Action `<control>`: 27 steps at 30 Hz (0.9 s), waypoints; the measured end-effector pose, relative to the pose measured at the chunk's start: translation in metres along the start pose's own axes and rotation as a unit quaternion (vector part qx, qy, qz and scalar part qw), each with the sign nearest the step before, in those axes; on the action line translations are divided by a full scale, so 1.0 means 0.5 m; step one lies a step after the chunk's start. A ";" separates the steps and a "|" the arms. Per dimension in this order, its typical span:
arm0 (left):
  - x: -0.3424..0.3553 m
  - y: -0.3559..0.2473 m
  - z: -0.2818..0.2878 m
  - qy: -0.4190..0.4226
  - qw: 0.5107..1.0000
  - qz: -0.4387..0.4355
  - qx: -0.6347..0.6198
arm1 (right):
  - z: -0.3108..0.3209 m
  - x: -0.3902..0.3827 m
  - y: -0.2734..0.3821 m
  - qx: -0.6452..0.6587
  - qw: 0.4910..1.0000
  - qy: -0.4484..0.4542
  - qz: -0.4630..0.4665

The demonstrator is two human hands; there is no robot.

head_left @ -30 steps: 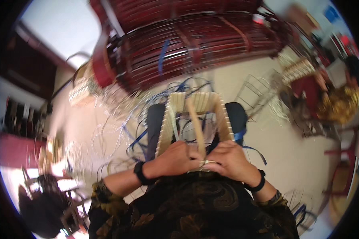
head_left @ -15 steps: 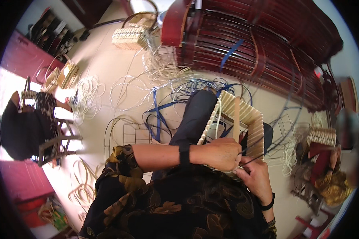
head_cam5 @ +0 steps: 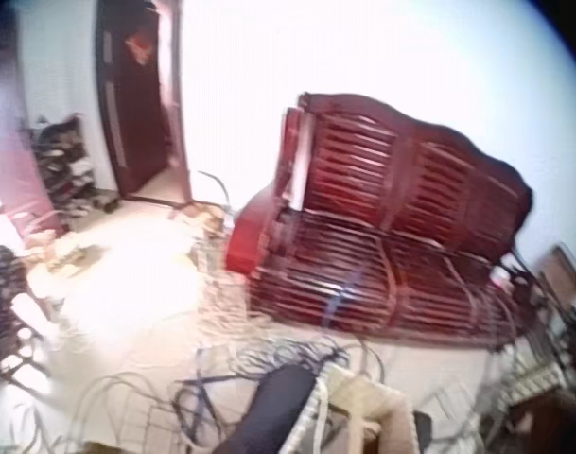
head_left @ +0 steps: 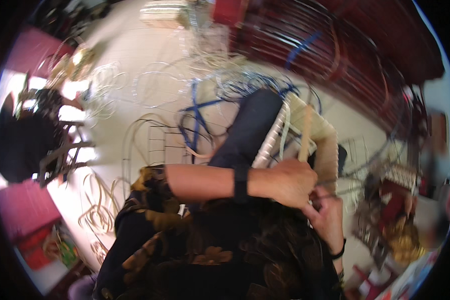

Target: The person weaves a flat strip of material around a wire basket frame, securing it with a white cord. They repeatedly wrap the strip around the frame and tie it off to build up the basket's structure.

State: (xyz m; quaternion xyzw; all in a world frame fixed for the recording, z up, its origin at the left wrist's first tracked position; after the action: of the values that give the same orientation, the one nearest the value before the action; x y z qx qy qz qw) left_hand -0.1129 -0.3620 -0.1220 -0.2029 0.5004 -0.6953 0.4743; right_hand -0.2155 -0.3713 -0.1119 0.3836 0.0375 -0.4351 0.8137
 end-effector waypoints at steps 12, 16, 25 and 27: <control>-0.010 0.002 -0.025 -0.029 0.999 -0.043 -0.002 | 0.007 0.009 0.004 0.067 0.965 0.193 0.162; -0.014 -0.017 -0.042 -0.017 0.997 -0.070 0.008 | 0.047 0.058 -0.023 0.105 0.951 0.185 0.225; -0.007 -0.021 -0.039 -0.019 0.998 -0.057 0.030 | 0.036 0.274 -0.099 0.061 0.985 0.162 0.026; -0.006 -0.018 -0.037 -0.024 0.998 -0.060 0.027 | 0.017 0.292 -0.105 0.104 0.977 0.178 0.056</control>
State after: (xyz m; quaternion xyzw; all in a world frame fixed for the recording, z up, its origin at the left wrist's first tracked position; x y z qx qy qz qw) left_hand -0.1294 -0.3494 -0.1213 -0.2362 0.4565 -0.7310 0.4489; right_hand -0.1659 -0.4932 -0.1947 0.5391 0.1149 -0.3149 0.7727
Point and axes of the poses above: each hand's wrist, its own x-axis towards the middle knuckle, its own z-axis out of the back of the hand, y = z × x, the point moved 9 cm from there along x, towards the middle knuckle, and after that the axes turned 4 degrees about -x, right-handed, at the moved point
